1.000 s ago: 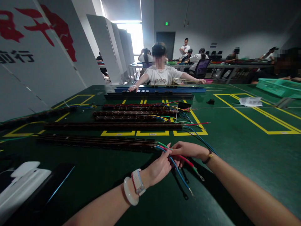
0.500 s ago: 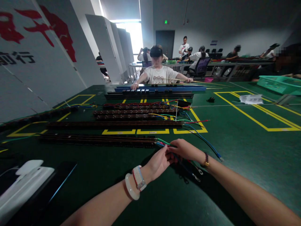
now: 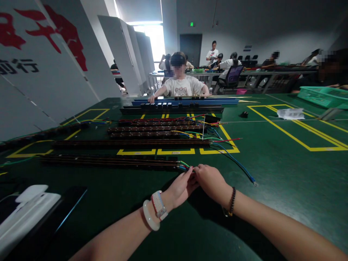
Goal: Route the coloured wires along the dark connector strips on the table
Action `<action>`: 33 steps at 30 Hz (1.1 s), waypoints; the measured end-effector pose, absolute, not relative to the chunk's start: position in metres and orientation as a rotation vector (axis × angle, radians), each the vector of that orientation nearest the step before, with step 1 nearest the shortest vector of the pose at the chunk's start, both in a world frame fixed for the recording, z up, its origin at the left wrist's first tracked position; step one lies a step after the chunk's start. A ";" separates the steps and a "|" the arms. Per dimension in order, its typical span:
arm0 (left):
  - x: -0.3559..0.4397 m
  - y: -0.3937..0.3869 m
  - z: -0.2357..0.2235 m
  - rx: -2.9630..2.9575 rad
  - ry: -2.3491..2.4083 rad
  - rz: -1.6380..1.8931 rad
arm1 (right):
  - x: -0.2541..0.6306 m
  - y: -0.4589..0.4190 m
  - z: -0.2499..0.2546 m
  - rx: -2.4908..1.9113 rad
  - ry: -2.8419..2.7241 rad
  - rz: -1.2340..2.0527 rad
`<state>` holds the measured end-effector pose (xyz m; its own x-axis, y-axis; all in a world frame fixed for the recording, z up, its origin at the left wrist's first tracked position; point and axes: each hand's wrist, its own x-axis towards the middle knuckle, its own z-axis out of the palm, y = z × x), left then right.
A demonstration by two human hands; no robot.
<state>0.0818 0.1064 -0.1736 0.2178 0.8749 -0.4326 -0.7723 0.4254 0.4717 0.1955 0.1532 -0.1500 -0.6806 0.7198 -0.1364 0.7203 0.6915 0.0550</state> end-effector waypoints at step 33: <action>0.082 0.109 -0.182 0.119 0.736 1.115 | 0.210 0.137 -0.105 1.123 2.701 0.039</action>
<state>0.0818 0.1095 -0.1820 0.2335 0.8470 -0.4775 -0.7719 0.4601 0.4387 0.2103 0.1371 -0.1050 -0.6854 0.7034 -0.1879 0.6978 0.7084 0.1064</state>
